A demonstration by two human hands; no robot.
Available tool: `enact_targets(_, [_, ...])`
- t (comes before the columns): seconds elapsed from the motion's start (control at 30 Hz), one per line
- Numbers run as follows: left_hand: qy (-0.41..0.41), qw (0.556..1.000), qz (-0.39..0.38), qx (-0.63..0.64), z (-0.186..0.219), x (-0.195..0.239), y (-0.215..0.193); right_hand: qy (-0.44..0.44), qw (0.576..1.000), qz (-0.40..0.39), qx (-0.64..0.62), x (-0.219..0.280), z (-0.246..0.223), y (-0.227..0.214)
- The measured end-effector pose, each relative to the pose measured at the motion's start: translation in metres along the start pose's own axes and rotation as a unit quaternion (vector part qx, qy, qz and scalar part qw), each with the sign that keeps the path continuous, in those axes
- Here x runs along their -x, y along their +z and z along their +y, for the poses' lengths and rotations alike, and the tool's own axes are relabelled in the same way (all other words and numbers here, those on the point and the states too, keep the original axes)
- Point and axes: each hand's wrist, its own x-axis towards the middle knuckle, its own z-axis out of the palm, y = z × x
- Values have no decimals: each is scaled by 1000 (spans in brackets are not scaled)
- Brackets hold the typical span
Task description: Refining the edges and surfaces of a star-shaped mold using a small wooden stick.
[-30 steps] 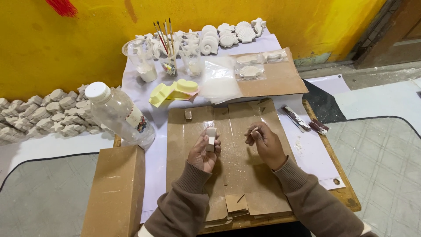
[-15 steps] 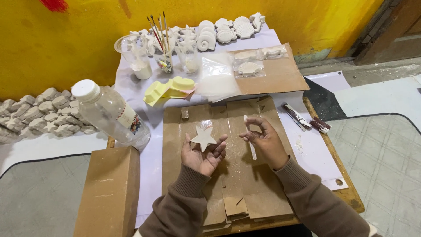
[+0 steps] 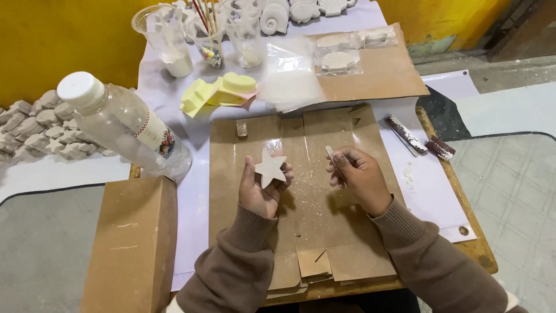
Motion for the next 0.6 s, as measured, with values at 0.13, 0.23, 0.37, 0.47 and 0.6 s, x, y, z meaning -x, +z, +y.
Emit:
enact_targets(0.13, [12, 997, -48, -57, -8, -2, -1, -31, 999, 7, 42, 4, -9, 2])
enact_targets(0.23, [21, 995, -89, -40, -13, -4, -4, -39, 997, -1, 59, 6, -15, 6])
enact_targets(0.37, [38, 988, -144, -50, -16, 5, 0, -75, 994, 5, 78, 12, -19, 12])
enact_targets(0.47, [53, 984, -162, -47, -23, 2, -3, -128, 982, 3, 136, 13, -20, 10])
enact_targets(0.6, [77, 988, -121, -61, -19, 8, 3, -293, 915, 10, 277, 13, -6, 4])
